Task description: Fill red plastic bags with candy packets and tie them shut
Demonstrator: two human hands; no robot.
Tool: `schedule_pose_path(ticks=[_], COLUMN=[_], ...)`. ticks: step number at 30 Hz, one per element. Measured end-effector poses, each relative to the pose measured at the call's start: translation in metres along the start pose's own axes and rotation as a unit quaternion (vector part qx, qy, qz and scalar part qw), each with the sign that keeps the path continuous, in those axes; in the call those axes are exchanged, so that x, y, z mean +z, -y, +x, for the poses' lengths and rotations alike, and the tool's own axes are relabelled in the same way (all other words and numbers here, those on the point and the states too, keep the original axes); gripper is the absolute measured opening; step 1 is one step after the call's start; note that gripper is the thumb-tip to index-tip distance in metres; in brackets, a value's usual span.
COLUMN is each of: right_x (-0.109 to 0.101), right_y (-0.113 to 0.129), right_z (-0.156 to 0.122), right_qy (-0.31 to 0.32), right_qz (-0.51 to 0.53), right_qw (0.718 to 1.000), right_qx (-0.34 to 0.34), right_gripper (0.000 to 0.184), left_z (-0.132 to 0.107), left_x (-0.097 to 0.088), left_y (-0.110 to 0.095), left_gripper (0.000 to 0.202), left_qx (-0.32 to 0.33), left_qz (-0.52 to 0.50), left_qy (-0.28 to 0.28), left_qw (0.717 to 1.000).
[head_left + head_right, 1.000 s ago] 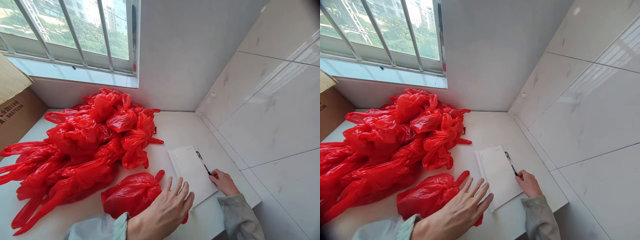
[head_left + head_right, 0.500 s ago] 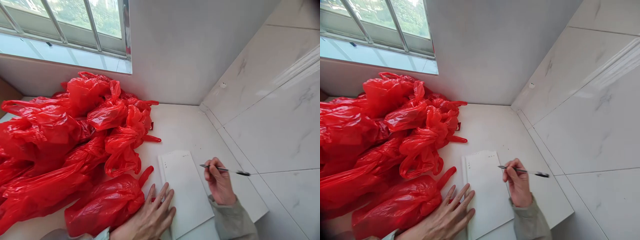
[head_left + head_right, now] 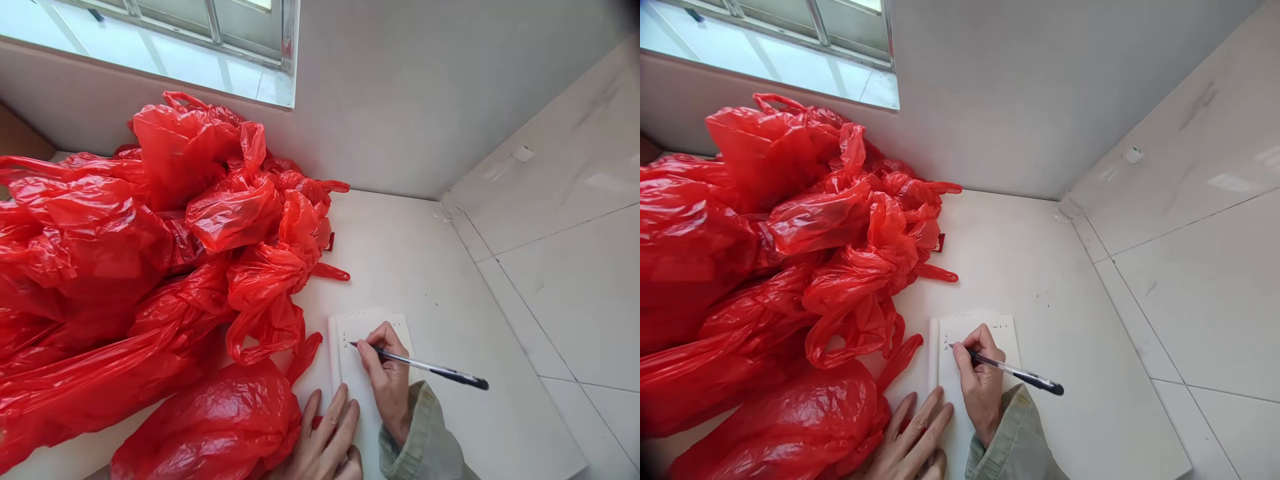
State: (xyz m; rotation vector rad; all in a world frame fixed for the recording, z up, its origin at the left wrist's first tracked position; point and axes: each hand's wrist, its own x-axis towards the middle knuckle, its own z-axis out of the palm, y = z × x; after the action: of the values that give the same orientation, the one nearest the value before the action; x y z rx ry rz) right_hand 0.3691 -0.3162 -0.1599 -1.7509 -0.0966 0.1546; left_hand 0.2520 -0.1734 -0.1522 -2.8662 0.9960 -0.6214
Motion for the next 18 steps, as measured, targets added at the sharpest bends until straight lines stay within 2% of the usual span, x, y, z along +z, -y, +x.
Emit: schedule_pose_path(ticks=[2,5,9,13,18], right_x=[0.001,0.002,0.002,0.003,0.002], right_y=[0.000,0.003,0.003,0.001,-0.002], right_z=[-0.002,-0.002,-0.006,-0.011,-0.012], right_qy=[0.018,0.048,0.059,0.047,0.043], right_qz=[-0.021,0.024,0.047,-0.005,-0.046], right_qw=[1.000,0.998,0.996,0.998,0.998], right_qx=[-0.001,0.029,0.044,0.032,0.013], right_gripper=[0.021,0.019,0.023,0.020,0.022], left_z=[0.000,0.002,0.002,0.001,0.002], left_x=[0.005,0.010,0.022,0.044,0.053], left_y=[-0.001,-0.004,-0.015,-0.033,-0.041], left_gripper=[0.006,0.006,0.011,0.016,0.015], left_qx=[-0.005,-0.037,-0.048,-0.127,-0.141], left_qz=[-0.019,-0.066,-0.098,-0.106,-0.116], left_qy=[-0.010,-0.038,-0.026,-0.137,-0.154], left_qw=[1.000,0.996,0.994,0.977,0.971])
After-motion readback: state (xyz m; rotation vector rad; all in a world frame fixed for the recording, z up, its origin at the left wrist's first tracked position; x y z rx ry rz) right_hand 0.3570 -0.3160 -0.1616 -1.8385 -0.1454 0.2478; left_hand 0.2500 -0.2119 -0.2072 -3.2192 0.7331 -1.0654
